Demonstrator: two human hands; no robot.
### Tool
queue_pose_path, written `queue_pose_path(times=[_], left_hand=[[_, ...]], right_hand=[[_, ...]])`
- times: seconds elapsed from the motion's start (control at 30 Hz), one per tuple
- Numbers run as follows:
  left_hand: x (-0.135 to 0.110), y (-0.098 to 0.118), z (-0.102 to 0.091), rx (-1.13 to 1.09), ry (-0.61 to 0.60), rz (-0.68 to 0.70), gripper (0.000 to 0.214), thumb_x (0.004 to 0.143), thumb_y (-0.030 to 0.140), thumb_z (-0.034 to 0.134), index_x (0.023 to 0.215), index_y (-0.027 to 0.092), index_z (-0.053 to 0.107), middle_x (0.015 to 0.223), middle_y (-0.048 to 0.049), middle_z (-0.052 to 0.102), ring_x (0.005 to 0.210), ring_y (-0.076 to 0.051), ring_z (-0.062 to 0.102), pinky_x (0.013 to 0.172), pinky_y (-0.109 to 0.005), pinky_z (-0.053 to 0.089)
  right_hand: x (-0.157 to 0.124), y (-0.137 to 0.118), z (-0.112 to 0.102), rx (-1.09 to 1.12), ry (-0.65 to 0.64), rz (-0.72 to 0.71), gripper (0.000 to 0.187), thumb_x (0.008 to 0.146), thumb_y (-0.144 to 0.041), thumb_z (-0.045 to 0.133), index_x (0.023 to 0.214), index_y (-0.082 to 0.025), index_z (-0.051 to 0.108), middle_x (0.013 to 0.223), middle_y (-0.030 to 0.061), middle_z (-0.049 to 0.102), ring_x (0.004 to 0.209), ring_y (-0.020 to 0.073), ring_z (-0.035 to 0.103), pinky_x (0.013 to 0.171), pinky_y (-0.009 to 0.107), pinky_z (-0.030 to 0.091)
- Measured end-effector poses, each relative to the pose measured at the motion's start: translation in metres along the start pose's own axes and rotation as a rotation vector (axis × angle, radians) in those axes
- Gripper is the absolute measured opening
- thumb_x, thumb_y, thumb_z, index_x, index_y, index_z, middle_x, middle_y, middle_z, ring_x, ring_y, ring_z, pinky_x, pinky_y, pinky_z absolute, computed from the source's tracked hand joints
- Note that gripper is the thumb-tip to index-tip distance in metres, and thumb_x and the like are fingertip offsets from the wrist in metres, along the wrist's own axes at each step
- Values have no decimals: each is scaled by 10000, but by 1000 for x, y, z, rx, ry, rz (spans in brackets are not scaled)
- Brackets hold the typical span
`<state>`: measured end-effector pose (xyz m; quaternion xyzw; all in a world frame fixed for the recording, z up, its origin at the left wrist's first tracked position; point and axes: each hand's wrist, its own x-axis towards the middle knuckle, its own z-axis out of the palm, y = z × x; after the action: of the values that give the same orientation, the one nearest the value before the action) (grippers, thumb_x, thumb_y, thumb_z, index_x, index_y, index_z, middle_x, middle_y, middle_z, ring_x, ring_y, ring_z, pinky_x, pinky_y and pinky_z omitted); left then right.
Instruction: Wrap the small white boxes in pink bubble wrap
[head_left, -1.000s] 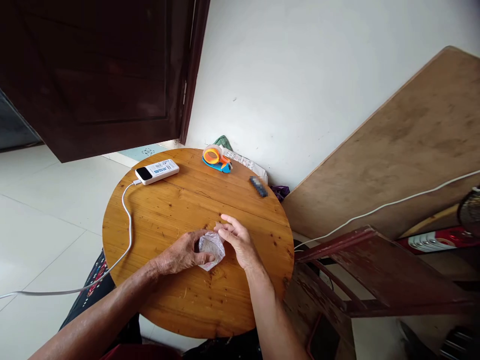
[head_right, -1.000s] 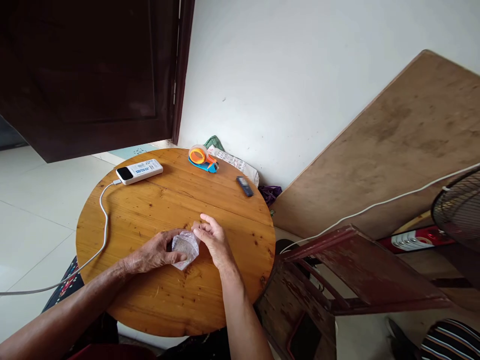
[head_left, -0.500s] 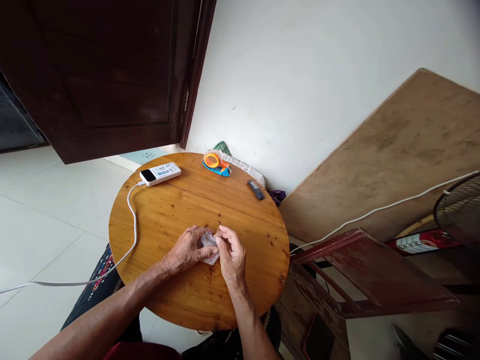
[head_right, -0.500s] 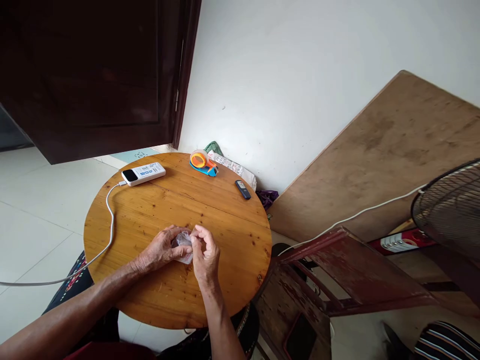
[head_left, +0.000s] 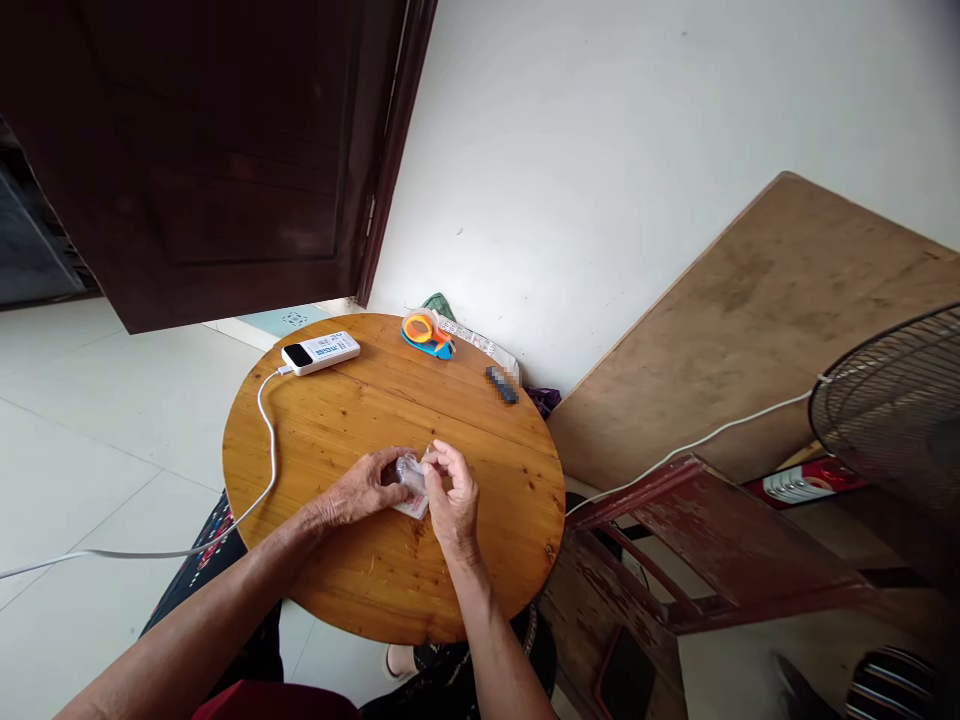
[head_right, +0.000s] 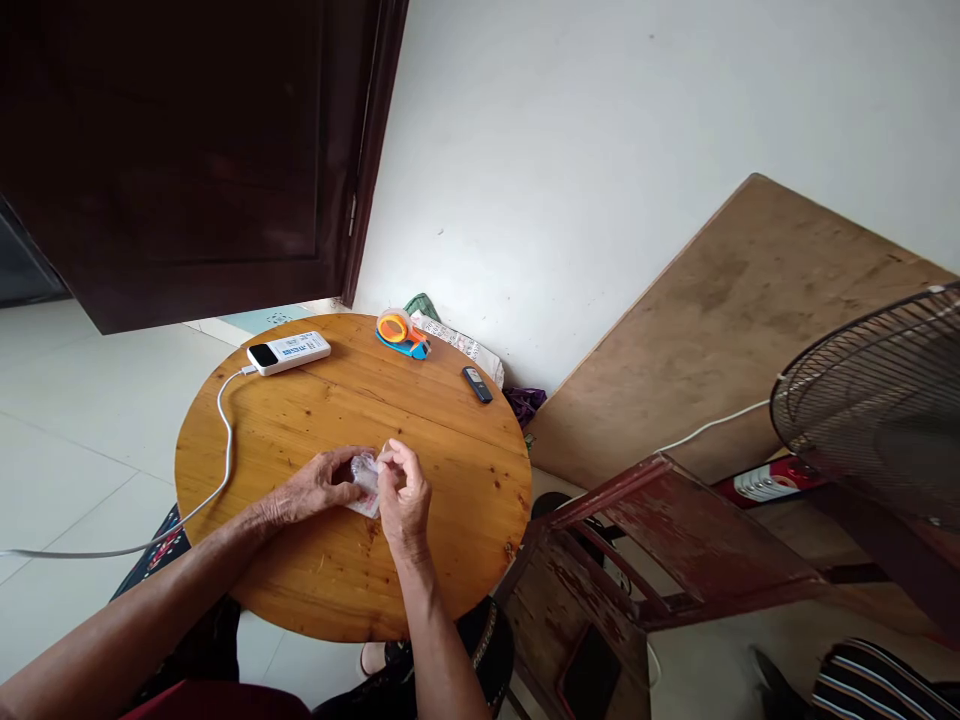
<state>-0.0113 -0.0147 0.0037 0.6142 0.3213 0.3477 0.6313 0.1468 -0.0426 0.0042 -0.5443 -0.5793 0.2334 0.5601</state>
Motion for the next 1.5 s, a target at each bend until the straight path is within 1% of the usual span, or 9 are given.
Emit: queue_pose_path(times=[0.17,0.37,0.63,0.87,1.03,1.13,1.23,1.37,1.5], left_hand=[[3,-2,0,58,49,-8,544,752,331,640,1231,83,571,1018,-81,687,895,-212,617,790,-304,493],[4,-9,-1,366,241,28,565,799,353,609,1311,119,560,1124,-103,687,953,-226,619,868,-344,486],[6,-8,0,344,239,44,560,801,351,604,1316,136,551,975,-52,699,839,-175,622,775,-286,494],[12,-7,0,390,271,7,491,819,361,579,1256,139,608,942,-59,717,821,-179,640,759,-277,499],[15,-4,-4,494,247,-11,431,857,352,528,1223,153,640,954,-61,737,860,-197,657,789,-282,497],[15,-1,-5,497,229,-8,437,883,354,504,1240,138,634,974,-73,738,878,-205,666,809,-282,499],[15,-1,-4,503,226,-5,434,898,343,498,1249,126,632,995,-89,731,896,-213,668,843,-292,502],[16,-10,-1,548,300,94,399,903,277,486,1248,143,633,1137,-114,669,1011,-221,644,945,-324,492],[12,-21,-1,587,314,257,382,919,258,474,1247,159,642,1370,-148,495,1109,-224,599,999,-356,484]], right_hand=[[7,-1,-1,74,-14,47,255,822,-248,591,1069,-203,631,810,10,679,757,163,634,781,304,513],[5,-6,-3,49,-23,65,280,823,-256,576,1095,-213,624,820,8,666,774,165,623,805,315,511],[4,-10,-3,-73,-47,-22,267,836,-231,545,1085,-227,641,809,0,675,769,168,629,828,317,517],[2,1,-6,-284,-68,-187,262,883,-204,503,1080,-244,671,924,47,724,879,203,663,865,340,510],[3,0,-17,-564,-199,-417,346,920,-139,433,1147,-246,671,1056,87,743,1017,237,665,990,431,434],[-4,-5,-26,-713,-279,-542,443,918,-72,393,1269,-243,603,1182,87,712,1168,226,609,1071,457,354],[-16,-8,-28,-838,-329,-596,480,914,-43,384,1329,-220,549,1307,85,651,1288,233,518,1102,468,304],[-26,-6,-21,-958,-313,-570,511,888,-5,394,1331,-210,546,1384,79,595,1345,263,446,1102,484,274],[-25,-3,-14,-970,-287,-540,491,882,-4,407,1300,-202,571,1354,86,615,1345,270,438,1088,473,286]])
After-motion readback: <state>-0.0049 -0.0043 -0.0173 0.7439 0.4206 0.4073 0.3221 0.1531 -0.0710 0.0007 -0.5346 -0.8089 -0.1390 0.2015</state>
